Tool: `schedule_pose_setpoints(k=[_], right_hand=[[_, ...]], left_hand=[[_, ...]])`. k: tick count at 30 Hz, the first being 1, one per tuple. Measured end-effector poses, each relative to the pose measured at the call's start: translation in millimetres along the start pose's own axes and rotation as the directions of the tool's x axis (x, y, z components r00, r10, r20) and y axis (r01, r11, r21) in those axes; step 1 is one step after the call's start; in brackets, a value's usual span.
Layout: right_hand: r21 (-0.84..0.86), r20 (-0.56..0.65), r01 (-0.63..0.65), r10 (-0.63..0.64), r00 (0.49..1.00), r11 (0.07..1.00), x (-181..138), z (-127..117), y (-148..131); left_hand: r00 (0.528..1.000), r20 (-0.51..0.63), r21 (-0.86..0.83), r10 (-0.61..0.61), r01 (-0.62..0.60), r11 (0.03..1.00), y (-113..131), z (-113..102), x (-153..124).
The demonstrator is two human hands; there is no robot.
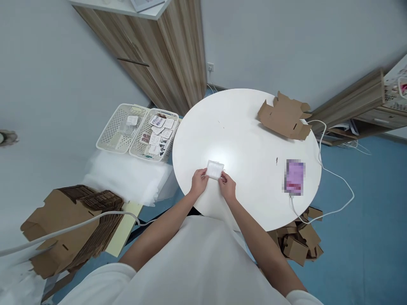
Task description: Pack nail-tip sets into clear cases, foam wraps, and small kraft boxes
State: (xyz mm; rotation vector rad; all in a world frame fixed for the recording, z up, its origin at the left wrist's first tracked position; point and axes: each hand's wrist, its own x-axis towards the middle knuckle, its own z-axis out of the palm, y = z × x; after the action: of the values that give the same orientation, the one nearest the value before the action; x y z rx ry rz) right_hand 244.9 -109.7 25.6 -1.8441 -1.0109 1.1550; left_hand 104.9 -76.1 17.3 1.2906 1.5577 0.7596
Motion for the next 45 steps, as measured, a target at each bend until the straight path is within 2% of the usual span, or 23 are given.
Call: schedule_pose_setpoints(k=[5,11,15,20,25,32,37,41,45], right_hand=[[0.045,-0.011,-0.023,0.024,1.0,0.999,16,44,-21],[0.024,-0.023,-0.033,0.033,0.999,0.999,50,94,-52],[-0.03,-0.037,-0.019,0.018,0.999,0.999,68,118,-68],[-0.087,-0.041,-0.022,0.018,0.999,0.996,78,137,-78],[-0.117,-0.026,-0.001,-0.002,1.0,0.993,75,139,-81],[-0.068,-0.026,0.099,-0.101,0.995,0.993,64,137,-72],[-0.036,-0.031,0.082,-0.083,0.996,0.996,55,134,-69],[-0.04,-0.013,0.054,-0.055,0.998,0.998,34,120,-69],[-0.057,0.06,0.08,-0.077,0.995,0.995,1,103,-63]], left_hand=[[0.999,-0.005,-0.001,0.039,-0.039,0.999,-14,-37,26],[0.999,-0.045,-0.086,0.001,-0.005,0.996,-26,-82,65],[0.998,-0.046,-0.08,0.046,-0.05,0.996,-27,-100,81],[0.993,0.001,0.05,0.114,-0.114,0.992,-28,-114,91],[0.988,0.039,0.127,0.149,-0.153,0.98,-25,-118,91],[0.983,0.055,0.099,0.173,-0.178,0.979,-23,-120,84],[0.985,0.043,0.106,0.166,-0.169,0.98,-23,-122,78],[0.989,0.011,0.142,0.149,-0.149,0.979,-19,-124,60],[0.979,-0.061,0.156,0.192,-0.181,0.971,-13,-130,28]])
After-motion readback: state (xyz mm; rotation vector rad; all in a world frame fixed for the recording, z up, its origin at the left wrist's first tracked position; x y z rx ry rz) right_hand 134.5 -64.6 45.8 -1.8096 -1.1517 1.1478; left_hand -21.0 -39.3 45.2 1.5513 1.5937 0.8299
